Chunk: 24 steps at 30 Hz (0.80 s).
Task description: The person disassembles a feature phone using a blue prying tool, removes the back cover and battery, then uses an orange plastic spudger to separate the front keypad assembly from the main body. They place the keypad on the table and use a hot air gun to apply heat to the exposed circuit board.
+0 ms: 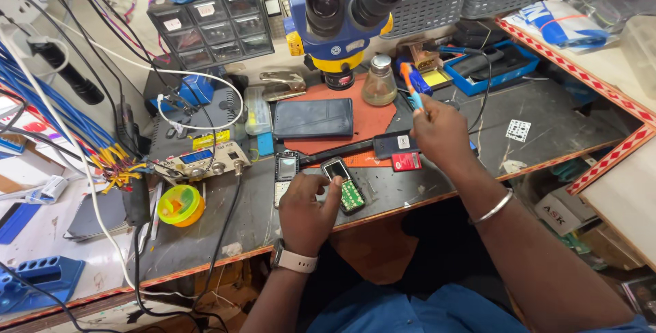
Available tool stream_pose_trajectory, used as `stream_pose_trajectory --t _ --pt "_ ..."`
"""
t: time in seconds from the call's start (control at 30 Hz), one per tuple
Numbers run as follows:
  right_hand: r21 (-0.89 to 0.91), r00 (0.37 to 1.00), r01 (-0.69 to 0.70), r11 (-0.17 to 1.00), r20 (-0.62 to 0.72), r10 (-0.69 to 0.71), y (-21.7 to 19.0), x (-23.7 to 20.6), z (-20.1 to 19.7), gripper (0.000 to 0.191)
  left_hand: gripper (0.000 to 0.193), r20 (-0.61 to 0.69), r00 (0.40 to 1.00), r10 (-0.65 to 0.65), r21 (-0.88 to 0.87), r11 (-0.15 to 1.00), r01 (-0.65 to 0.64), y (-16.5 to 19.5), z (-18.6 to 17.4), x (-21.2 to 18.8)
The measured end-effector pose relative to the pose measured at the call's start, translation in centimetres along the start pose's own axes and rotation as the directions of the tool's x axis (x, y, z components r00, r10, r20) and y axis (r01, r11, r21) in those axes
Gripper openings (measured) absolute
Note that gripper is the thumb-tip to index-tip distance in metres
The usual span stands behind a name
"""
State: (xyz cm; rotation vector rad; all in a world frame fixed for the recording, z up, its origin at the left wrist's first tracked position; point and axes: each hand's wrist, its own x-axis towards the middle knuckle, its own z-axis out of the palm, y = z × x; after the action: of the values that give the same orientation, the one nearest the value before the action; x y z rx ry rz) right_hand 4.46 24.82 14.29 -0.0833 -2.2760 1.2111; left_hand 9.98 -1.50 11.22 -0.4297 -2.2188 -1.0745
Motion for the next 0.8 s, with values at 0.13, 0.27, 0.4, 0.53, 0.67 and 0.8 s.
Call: stream_pose_trajectory --t 0.13,0.27,0.4,0.53,0.67,0.8 --pt "-0.099 0.997 0.077 0.992 0.018 -0.076 -1.3 0.2 0.3 0.026 0.028 -0.044 0.998 0.045 0.008 0.999 -0.045 0.2 0.1 -0.3" --pt "-0.074 0.999 0.047 0.996 0.022 -0.046 -2.8 0.4 0.0 0.025 0.028 -0.045 0.996 0.077 0.021 0.997 -0.076 0.5 0.1 -0.2" --pt "-0.003 0.995 -0.006 1.000 0.097 0.006 -3.7 0.8 -0.1 0.028 0.029 -0.024 0.998 0.059 0.024 0.998 -0.059 0.4 0.2 -0.2" --pt "0.203 0.985 -0.036 0.979 0.172 0.001 -3.2 1.9 0.3 0.034 0.028 -0.004 0.999 0.043 0.016 0.999 -0.043 0.3 0.2 -0.2" --pt "0.509 0.934 -0.281 0.814 0.340 0.109 -1.6 4.2 0.2 0.030 0.029 0.010 0.999 0.052 0.017 0.998 -0.052 0.0 0.1 -0.1" --pt "0.486 0.904 -0.400 0.777 0.351 0.245 -0.5 6.2 -0.1 0.022 0.032 0.012 0.999 0.041 0.020 0.999 -0.041 -0.3 0.1 0.0"
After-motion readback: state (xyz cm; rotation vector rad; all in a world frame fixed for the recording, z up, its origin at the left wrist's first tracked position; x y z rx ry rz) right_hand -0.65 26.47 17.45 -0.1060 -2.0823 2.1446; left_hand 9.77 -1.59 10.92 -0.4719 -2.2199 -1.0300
